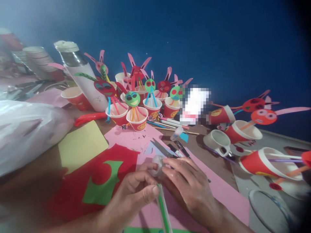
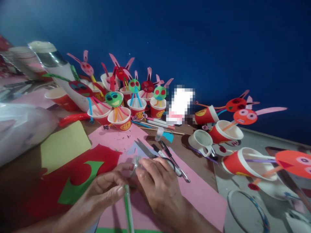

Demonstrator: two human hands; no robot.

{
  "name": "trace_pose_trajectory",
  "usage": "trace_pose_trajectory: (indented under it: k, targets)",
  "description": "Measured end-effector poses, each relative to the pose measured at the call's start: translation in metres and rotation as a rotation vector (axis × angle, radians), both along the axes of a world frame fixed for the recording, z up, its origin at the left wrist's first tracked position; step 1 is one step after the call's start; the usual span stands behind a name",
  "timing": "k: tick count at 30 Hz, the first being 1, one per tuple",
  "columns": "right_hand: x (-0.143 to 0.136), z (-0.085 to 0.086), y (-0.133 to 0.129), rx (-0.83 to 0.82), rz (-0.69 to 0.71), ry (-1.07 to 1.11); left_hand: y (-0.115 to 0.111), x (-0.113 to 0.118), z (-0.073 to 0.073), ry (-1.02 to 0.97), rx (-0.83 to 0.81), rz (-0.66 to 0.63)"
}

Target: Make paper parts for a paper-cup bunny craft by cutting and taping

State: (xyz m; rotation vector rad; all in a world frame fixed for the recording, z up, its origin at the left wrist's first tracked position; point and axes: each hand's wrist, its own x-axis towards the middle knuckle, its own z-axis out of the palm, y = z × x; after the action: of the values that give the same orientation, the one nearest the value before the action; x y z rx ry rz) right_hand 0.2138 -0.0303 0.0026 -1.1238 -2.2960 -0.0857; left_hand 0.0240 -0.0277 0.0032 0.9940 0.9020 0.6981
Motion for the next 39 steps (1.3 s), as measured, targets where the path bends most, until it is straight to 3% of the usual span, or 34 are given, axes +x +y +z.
trace_pose_trajectory:
  k: [12,19,22,32,35,39]
  targets:
    - [-0.003,-0.004,0.001,0.012,-0.031,-0.004,0.002,-0.001,-0.003,-0.020,-0.022,0.016]
    - [-0.003,-0.001,0.004,-0.132,-0.056,0.086,0.000,-0.002,-0.010,-0.140,-0.102,0.041]
    - [-0.003,-0.001,0.003,-0.114,-0.061,0.053,0.001,-0.002,-0.012,-0.125,-0.101,0.044]
    - [-0.002,-0.015,0.004,-0.080,-0.016,0.014,0.001,-0.001,-0.019,-0.156,-0.144,0.063]
    - [-0.001,-0.015,0.008,-0.164,-0.047,0.113,0.002,-0.001,-0.018,-0.160,-0.158,0.059]
    - [0.002,-0.011,0.013,-0.418,-0.092,0.372,0.005,-0.002,-0.012,-0.221,-0.164,0.045]
